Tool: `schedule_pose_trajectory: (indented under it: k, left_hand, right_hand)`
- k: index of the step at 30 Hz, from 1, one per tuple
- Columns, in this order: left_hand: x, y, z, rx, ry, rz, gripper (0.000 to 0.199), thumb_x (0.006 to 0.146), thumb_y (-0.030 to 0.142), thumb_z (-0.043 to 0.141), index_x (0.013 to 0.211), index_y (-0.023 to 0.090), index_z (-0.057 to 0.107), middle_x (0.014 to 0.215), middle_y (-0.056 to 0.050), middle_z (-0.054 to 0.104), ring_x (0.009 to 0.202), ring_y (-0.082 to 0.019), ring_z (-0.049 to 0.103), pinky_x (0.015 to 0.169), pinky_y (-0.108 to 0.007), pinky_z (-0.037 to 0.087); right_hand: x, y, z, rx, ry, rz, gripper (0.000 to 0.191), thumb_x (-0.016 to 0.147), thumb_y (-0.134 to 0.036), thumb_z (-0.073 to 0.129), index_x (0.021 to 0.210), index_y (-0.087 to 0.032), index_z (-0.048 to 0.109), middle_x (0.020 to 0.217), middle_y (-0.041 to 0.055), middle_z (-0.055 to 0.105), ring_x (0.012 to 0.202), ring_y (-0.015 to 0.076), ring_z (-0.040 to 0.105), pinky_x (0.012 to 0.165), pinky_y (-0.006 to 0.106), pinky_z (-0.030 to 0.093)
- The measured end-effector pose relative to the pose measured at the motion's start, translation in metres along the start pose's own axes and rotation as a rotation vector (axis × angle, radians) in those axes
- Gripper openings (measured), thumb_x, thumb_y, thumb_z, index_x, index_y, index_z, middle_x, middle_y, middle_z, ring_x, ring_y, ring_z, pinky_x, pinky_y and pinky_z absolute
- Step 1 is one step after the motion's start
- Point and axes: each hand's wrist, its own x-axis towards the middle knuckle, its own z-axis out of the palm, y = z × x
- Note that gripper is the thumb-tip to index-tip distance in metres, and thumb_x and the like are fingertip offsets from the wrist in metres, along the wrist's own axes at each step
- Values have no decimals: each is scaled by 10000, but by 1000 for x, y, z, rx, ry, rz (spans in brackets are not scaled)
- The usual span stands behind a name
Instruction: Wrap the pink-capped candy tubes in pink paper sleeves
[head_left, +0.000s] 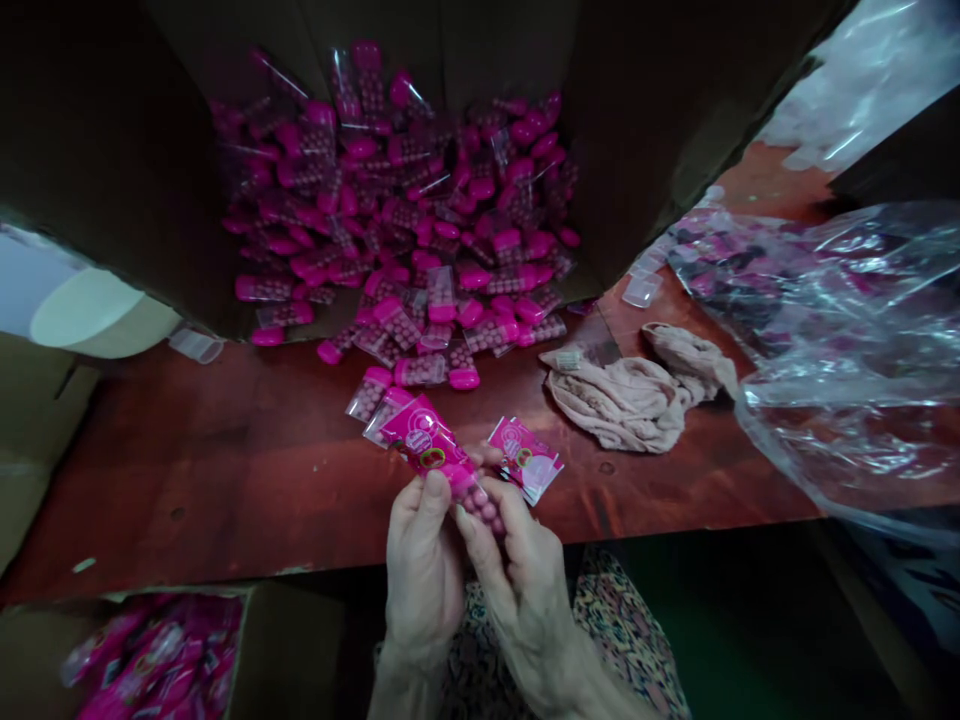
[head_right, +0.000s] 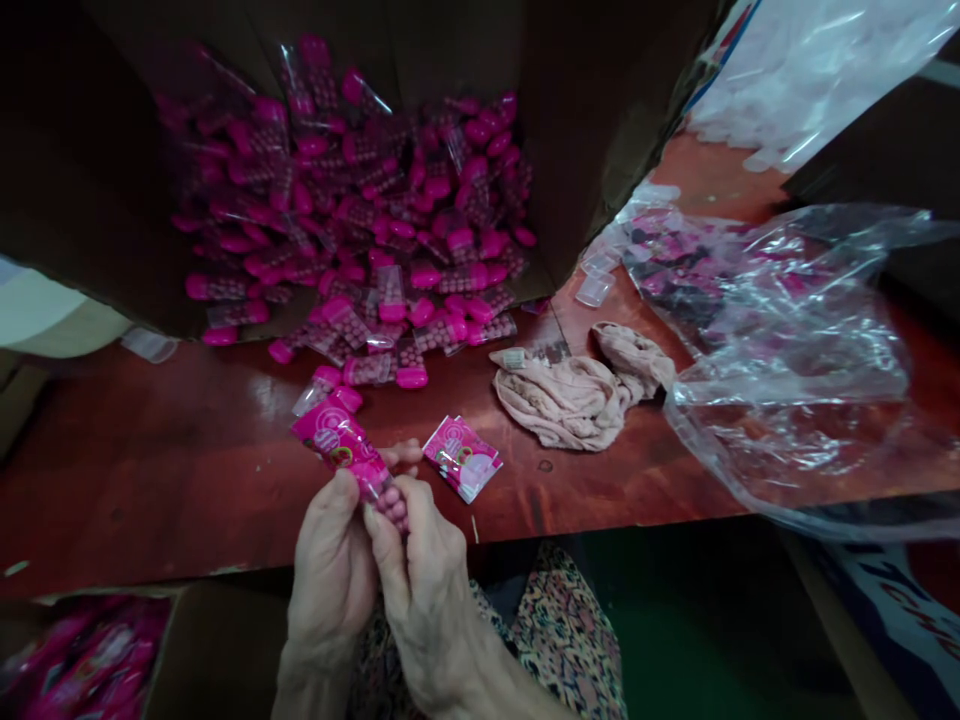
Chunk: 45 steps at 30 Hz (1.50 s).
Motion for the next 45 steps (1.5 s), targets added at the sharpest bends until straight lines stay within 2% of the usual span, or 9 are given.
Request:
schedule_pose_trajectory:
  k: [6, 9, 14, 20, 24, 29, 34, 38, 45]
  left_hand:
    - [-7, -6, 6, -100, -55, -80, 273, 725, 432, 675, 822, 182, 728, 825, -74, 719, 788, -200, 673, 778, -317, 524]
    - [-5, -4, 3, -71, -10, -58, 250, 697, 398, 712, 806, 173, 732, 832, -82, 728, 816, -211, 675, 804, -330, 521]
    - [0, 4, -4, -9, -25, 6, 318, 741, 440, 659, 885, 164, 725, 913, -97, 728, 946, -237, 648, 860, -349, 502]
    - [-2, 5, -6, -42, -98, -89, 361, 717, 488, 661, 931, 202, 713, 974, -91, 723, 985, -257, 639, 851, -363, 508]
    - [-9, -3, -5, -76, -138, -101, 376, 752, 522, 601, 928, 210, 716, 1012, -101, 712, 1040, -269, 613, 861, -378, 503]
    - [-12, -4, -10, -75, -185, -113, 384, 810, 500, 536, 939, 189, 720, 1038, -123, 700, 1064, -277, 599, 891, -400, 484]
    - [-1, 9, -18, -16, -179, -4, 399, 743, 528, 610, 899, 179, 724, 1046, -108, 702, 1074, -273, 591, 898, -364, 477]
    - [5, 14, -17, 94, -111, 94, 220, 784, 343, 635, 849, 155, 727, 1012, -97, 714, 1079, -226, 590, 908, -291, 456]
    - [-2, 4, -14, 32, -202, -22, 251, 783, 412, 609, 807, 182, 706, 996, -114, 715, 1003, -276, 625, 846, -378, 490]
  right_hand:
    - [0, -2, -6, -3, -8, -25, 222, 902, -208, 446, 1109, -195, 523, 818, 21, 643, 686, 133, 631, 633, 207, 507]
    - [8, -5, -9, 238, -96, 153, 118, 903, -263, 477, 961, -201, 559, 735, -7, 581, 635, 104, 568, 562, 183, 469]
    - [17, -3, -8, 908, -288, 581, 232, 877, -409, 533, 802, -192, 503, 589, -78, 411, 421, 22, 262, 354, 107, 243]
    - [14, -7, -4, 1163, -339, 677, 245, 851, -375, 586, 744, -188, 470, 559, -93, 370, 407, 17, 181, 325, 98, 205]
    - [5, -15, -3, 1002, -296, 602, 215, 890, -383, 524, 799, -191, 489, 556, -91, 377, 398, 17, 219, 339, 118, 212]
    - [1, -18, -2, 466, -70, 326, 178, 891, -335, 516, 802, -182, 535, 606, -51, 474, 509, 56, 431, 463, 160, 357]
    - [4, -4, -1, 151, -121, 58, 97, 905, -229, 478, 966, -192, 543, 714, -24, 575, 570, 77, 547, 528, 159, 442]
    - [2, 1, 4, -18, -98, -117, 129, 910, -200, 450, 1013, -172, 522, 760, 8, 625, 604, 104, 611, 572, 172, 494]
    - [2, -7, -1, -91, -132, -23, 188, 918, -207, 414, 1070, -181, 521, 694, 6, 634, 535, 123, 622, 492, 181, 482]
